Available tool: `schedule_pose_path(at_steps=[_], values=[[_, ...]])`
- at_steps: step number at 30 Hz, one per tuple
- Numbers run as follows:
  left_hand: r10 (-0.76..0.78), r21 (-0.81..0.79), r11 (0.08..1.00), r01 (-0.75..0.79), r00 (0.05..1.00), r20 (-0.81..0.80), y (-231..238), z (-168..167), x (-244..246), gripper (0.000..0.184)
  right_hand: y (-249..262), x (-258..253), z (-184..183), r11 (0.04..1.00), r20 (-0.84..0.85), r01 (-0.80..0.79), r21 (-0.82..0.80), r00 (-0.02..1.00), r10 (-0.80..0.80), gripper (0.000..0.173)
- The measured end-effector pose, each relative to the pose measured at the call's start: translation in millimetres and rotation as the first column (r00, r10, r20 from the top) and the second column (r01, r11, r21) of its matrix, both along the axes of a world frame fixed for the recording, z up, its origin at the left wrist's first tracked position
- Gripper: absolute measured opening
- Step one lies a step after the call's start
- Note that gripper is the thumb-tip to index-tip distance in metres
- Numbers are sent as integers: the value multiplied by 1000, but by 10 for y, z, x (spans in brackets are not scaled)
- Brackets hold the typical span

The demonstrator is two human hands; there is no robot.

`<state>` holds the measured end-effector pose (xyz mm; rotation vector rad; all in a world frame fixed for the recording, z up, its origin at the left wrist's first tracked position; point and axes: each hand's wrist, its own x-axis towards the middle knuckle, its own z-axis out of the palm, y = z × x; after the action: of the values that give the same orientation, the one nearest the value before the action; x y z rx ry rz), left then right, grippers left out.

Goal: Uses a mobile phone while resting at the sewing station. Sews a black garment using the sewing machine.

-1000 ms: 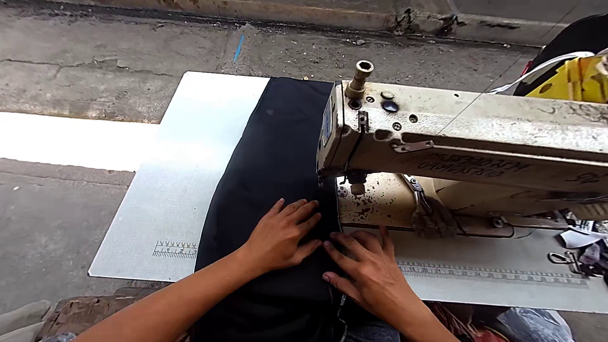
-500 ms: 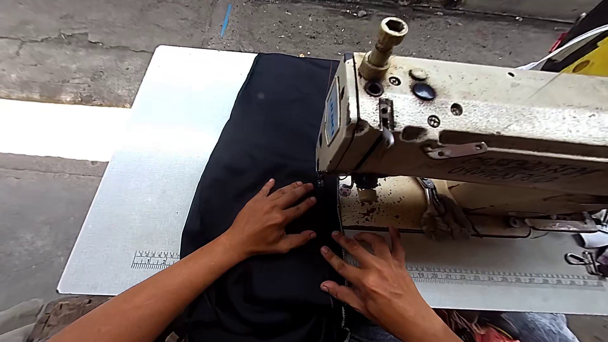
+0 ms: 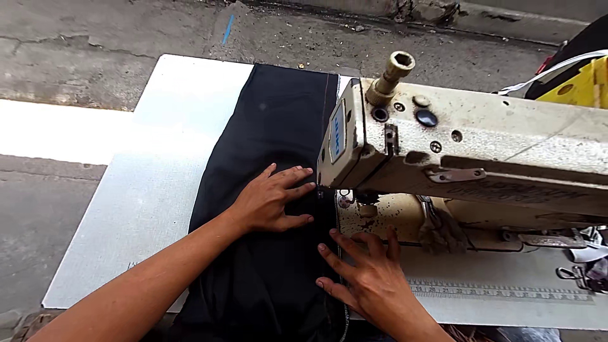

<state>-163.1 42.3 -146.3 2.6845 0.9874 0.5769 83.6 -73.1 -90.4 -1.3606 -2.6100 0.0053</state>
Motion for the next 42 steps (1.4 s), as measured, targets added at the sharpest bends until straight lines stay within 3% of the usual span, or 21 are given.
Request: schedule_pose_path(at_steps=[26, 30, 33, 35, 36, 38, 40, 41, 42], values=[[3, 26, 1000, -3, 1000, -15, 639, 93, -3, 72, 393, -31, 29, 992, -50, 66, -103, 996, -72, 55], [-12, 37, 999, 14, 999, -52, 759, 115, 15, 74, 459, -49, 84, 979, -52, 94, -180, 993, -105, 54], [100, 63, 994, -90, 977, -189, 578, 260, -21, 68, 477, -67, 132, 958, -62, 120, -262, 988, -140, 54], [211, 204, 960, -189, 973, -93, 68, 406, -153, 45, 469, -62, 141, 936, -92, 134, -326, 981, -173, 54], [272, 295, 917, -269, 962, 31, -314, 469, -247, 39, 444, -50, 139, 921, -118, 137, -364, 974, -191, 53], [330, 395, 782, -482, 858, 392, -1158, 490, -465, 30, 323, -13, 65, 946, -236, 102, -309, 955, -180, 44], [417, 330, 616, -715, 652, 634, -1841, 316, -661, 26, 143, -6, -15, 989, -394, 67, -134, 912, -115, 31], [467, 190, 545, -816, 484, 740, -2089, 160, -690, 23, 37, -21, -37, 996, -456, 60, -63, 886, -83, 26], [553, -31, 450, -893, 251, 794, -2299, -26, -700, 19, -76, -43, -45, 998, -492, 56, -41, 868, -69, 22]])
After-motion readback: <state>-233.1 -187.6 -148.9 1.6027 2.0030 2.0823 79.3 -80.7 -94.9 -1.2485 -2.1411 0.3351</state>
